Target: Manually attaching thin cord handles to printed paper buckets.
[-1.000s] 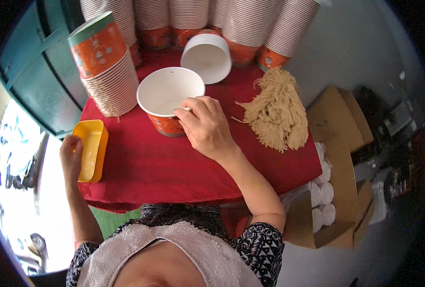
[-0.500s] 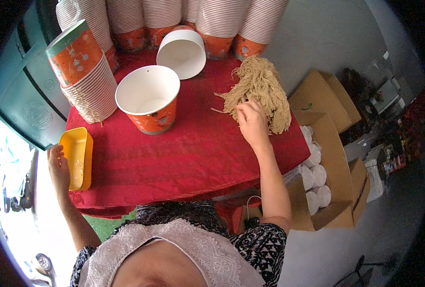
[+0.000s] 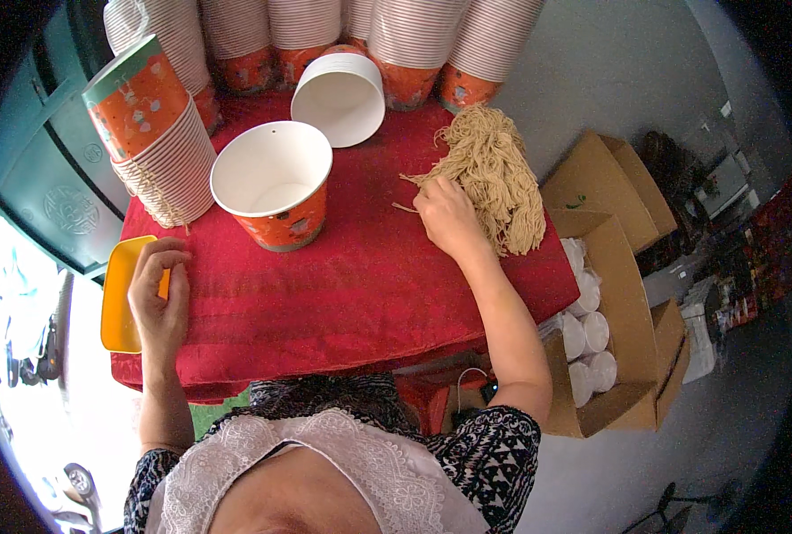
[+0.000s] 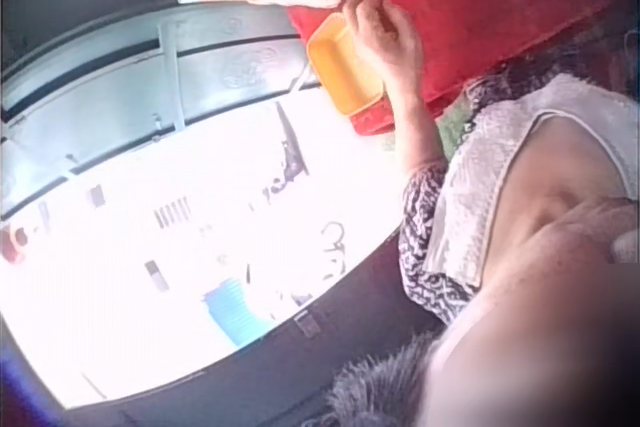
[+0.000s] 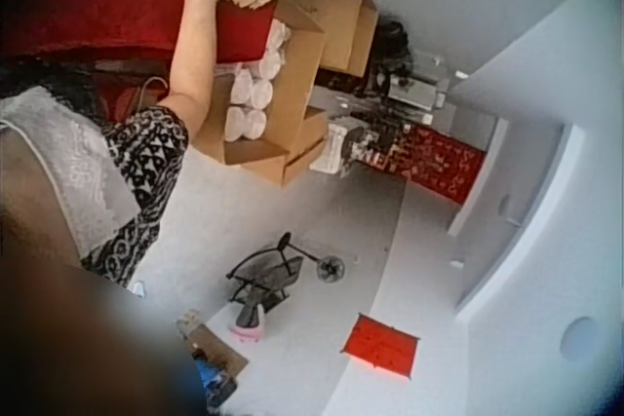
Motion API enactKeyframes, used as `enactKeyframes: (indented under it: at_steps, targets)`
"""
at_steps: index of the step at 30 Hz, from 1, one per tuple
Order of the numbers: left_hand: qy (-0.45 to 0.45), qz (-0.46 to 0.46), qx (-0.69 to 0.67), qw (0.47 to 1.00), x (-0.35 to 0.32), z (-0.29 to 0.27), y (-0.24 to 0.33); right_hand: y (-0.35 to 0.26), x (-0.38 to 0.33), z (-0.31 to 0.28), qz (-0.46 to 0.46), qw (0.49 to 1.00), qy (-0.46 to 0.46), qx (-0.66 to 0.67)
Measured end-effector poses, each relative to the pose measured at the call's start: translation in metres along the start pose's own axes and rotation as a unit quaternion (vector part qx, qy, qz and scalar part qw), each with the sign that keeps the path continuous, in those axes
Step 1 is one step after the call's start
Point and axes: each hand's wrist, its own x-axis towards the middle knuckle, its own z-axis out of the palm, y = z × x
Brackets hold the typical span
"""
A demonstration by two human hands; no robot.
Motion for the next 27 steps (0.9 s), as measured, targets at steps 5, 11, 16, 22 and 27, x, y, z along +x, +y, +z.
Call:
enactKeyframes:
  at_steps: [5, 11, 16, 22, 27]
  targets:
    - [-0.066, 0.036, -0.06, 0.995, 0.003, 0.023, 0.013, 0.003, 0.0, 0.008, -0.021, 1.0, 0.002, -0.014]
    - [-0.141, 0.094, -0.092, 0.981, 0.007, 0.054, 0.021, -0.002, 0.004, 0.018, -0.018, 0.999, 0.028, -0.033]
    - [-0.174, 0.14, -0.117, 0.968, 0.014, 0.079, 0.031, -0.003, 0.001, 0.019, -0.014, 0.998, 0.057, -0.014]
    - [-0.259, 0.138, -0.104, 0.95, 0.016, 0.11, 0.026, -0.014, -0.008, 0.012, 0.06, 0.987, 0.102, 0.111]
    - [-0.249, 0.14, -0.127, 0.95, 0.008, 0.131, 0.022, -0.012, -0.02, 0.013, 0.082, 0.975, 0.109, 0.174]
